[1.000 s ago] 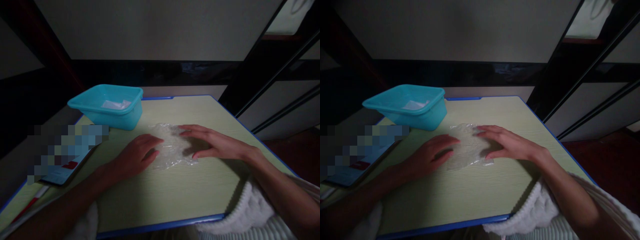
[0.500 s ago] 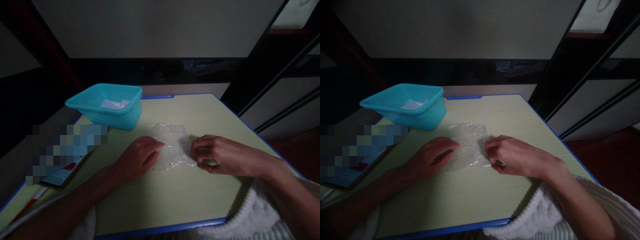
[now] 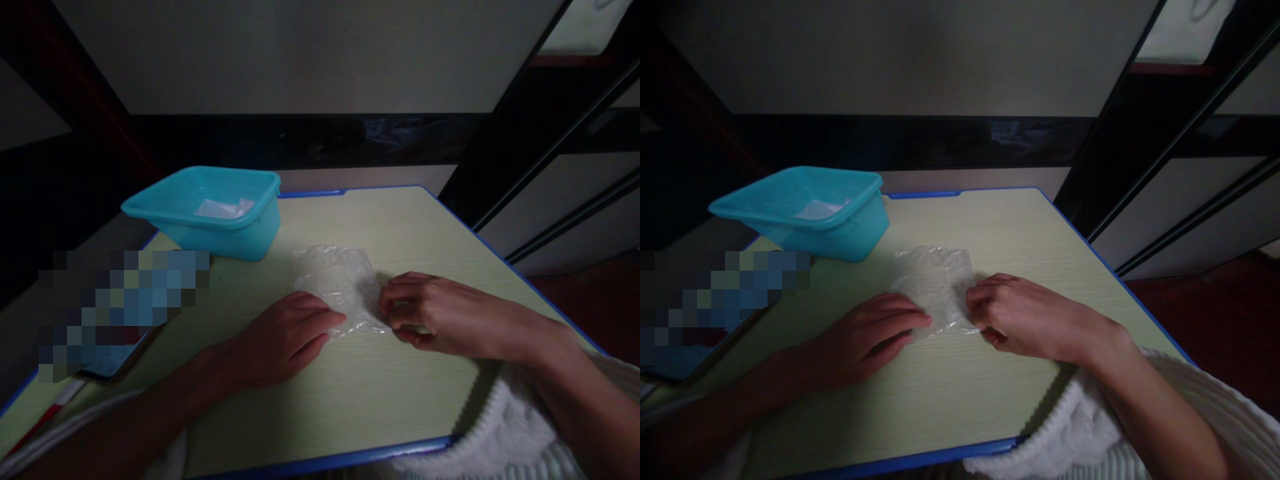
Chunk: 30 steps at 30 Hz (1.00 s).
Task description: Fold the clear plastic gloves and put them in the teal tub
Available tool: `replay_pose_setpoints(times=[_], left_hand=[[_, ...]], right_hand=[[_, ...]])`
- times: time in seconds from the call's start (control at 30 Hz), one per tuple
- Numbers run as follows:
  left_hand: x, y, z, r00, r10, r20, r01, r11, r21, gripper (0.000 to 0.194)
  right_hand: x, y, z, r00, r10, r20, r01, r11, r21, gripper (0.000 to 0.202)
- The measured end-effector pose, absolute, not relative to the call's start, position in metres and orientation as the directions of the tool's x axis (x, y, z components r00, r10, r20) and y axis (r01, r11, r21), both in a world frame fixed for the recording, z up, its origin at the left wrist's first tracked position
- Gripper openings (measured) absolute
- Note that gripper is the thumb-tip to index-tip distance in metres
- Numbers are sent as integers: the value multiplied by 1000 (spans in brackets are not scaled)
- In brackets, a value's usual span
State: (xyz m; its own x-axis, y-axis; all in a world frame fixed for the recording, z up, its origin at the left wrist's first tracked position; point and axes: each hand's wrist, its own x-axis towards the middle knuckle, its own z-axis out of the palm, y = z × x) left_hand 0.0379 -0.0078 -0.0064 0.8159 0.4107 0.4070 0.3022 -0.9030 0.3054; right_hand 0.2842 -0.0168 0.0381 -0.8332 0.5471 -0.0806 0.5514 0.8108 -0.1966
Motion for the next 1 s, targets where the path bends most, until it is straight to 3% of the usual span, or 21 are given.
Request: replay_pose_setpoints(times=[0.3,0.77,1.0], left_hand=[[38,-8,-7,812,456,364,319,-869,379,23],[39,-9,-5,815,465,346,333,-864,377,24],[39,-9,-6,810,482,334,344,-852,395,23]], right_hand=[[288,-17,40,-794,595,-127,601,737,-308,17],[283,-16,35,-828,555,-79,558,805,-201,18],[283,-15,37,-806,587,-75,586,775,-236,19]])
